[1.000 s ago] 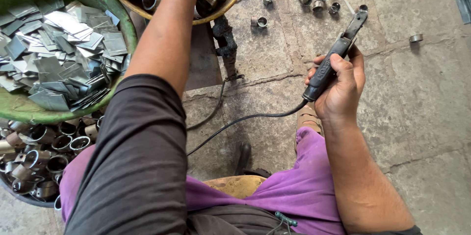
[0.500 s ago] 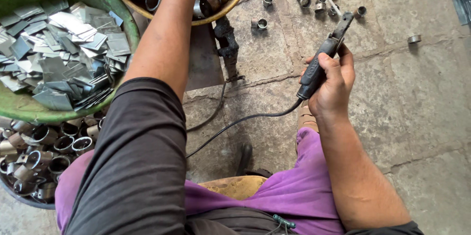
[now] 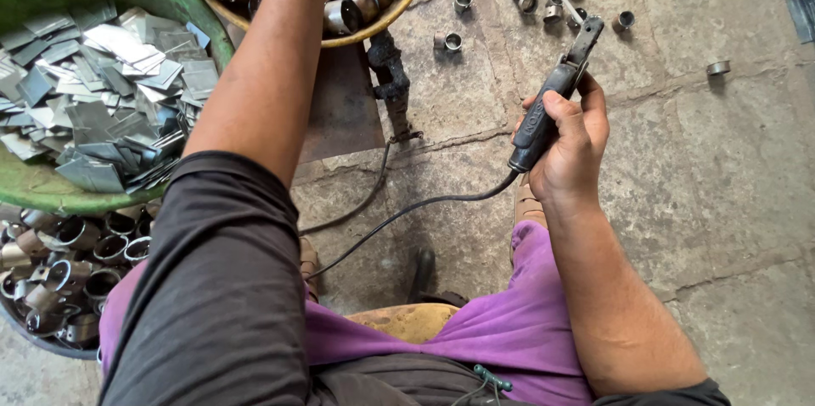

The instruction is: The person sits and repeatedly picks up small metal pieces from a green bowl, places them into a metal pipe, and welds them using a handheld welding tool. Sparks fly during the welding process. The person then removes the welded piece and places it into a yellow bucket before repeating the process.

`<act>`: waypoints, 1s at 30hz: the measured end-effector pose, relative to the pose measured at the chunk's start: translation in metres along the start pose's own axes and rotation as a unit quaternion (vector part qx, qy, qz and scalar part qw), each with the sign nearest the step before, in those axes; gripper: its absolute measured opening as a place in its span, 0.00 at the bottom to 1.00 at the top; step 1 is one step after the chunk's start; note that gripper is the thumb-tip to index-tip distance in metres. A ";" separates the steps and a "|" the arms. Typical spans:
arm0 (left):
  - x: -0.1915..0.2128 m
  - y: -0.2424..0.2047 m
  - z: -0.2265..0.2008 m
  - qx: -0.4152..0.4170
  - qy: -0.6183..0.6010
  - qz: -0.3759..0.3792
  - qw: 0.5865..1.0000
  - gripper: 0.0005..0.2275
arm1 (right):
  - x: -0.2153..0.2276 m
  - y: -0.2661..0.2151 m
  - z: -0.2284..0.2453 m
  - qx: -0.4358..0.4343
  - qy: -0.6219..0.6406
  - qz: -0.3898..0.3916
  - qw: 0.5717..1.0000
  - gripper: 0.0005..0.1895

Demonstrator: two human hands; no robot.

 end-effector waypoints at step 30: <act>0.022 -0.191 0.011 0.219 -0.125 0.086 0.964 0.12 | -0.046 -0.028 -0.041 -0.065 -0.523 0.075 0.847 0.35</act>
Point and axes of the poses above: each hand's wrist, its own y-axis towards the middle knuckle, its own x-axis out of the back of the hand, z = x × y, the point moved 2 cm from there along y, towards the middle knuckle, and after that the axes turned 11 degrees about y, right-handed, at the moved point
